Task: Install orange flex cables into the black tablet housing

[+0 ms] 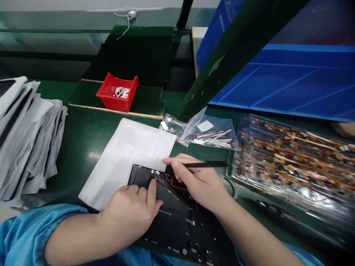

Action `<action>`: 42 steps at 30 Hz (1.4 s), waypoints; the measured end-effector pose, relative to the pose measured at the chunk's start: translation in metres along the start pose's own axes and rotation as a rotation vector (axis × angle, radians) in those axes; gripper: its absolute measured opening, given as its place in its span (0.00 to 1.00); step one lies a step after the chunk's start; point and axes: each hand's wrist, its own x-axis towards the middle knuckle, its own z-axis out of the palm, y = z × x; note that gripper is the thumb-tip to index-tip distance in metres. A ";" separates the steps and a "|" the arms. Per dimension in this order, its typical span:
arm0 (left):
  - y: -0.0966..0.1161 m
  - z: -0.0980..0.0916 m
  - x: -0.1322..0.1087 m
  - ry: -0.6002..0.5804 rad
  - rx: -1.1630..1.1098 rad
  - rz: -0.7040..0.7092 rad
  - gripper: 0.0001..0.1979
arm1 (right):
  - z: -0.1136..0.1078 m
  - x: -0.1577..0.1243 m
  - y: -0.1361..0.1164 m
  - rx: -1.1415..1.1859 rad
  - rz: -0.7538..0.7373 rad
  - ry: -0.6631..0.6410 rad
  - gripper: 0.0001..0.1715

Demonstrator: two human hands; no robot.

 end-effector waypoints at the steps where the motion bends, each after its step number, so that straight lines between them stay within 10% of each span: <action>1: -0.001 0.001 0.000 -0.004 -0.005 -0.007 0.18 | 0.002 -0.001 -0.001 -0.034 0.001 0.003 0.21; 7: 0.000 0.003 0.000 -0.018 -0.001 -0.023 0.20 | 0.001 -0.010 -0.007 0.019 0.183 0.034 0.14; 13: 0.003 0.005 -0.001 -0.025 -0.022 -0.047 0.24 | -0.009 -0.034 -0.005 -0.124 -0.035 0.038 0.11; 42: 0.002 0.004 0.000 -0.038 -0.041 -0.056 0.27 | 0.002 -0.037 0.005 -0.338 -0.154 0.074 0.06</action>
